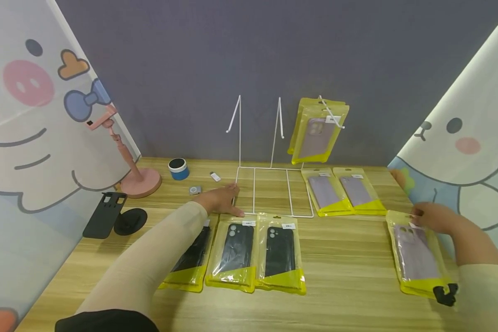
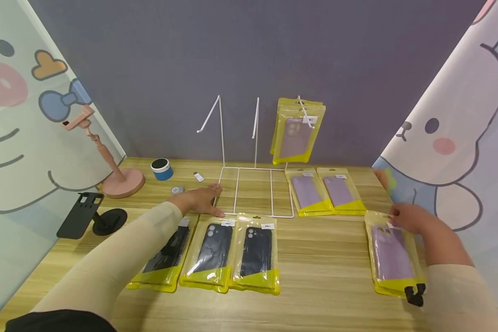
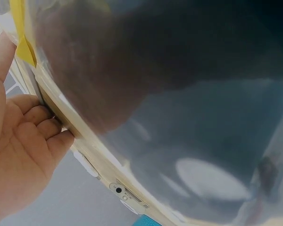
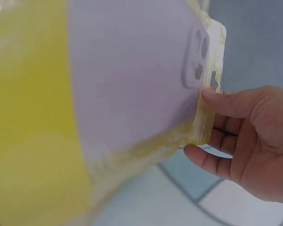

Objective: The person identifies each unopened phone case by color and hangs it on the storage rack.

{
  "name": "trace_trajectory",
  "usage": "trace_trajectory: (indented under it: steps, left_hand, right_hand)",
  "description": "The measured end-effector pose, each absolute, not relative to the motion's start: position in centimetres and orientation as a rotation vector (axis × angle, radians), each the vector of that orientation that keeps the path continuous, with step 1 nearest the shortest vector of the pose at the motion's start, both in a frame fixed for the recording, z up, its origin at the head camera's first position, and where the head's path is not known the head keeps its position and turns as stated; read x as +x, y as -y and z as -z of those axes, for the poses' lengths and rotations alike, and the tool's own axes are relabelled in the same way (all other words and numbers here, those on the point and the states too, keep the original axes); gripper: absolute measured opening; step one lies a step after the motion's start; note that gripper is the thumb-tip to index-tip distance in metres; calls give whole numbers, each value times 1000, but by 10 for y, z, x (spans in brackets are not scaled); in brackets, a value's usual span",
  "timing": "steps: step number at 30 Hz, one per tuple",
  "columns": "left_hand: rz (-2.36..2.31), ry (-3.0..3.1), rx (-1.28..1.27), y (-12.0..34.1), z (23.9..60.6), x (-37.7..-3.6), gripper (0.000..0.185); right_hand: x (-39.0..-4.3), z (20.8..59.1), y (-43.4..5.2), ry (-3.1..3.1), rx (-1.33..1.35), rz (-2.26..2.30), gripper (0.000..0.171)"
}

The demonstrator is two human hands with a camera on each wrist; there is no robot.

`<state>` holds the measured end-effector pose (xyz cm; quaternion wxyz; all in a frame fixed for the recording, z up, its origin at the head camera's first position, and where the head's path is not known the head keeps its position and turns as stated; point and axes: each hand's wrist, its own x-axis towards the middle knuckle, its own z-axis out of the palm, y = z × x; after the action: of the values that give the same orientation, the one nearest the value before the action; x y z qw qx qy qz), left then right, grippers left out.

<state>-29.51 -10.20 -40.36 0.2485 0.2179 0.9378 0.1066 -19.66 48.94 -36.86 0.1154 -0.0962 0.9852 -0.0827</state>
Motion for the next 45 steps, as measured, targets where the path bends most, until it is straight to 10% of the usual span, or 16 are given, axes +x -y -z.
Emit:
trace_trajectory:
  steps: [45]
  left_hand:
    - [-315, -2547, 628, 104, 405, -296, 108]
  right_hand:
    - [-183, 213, -298, -3362, -791, 314, 7]
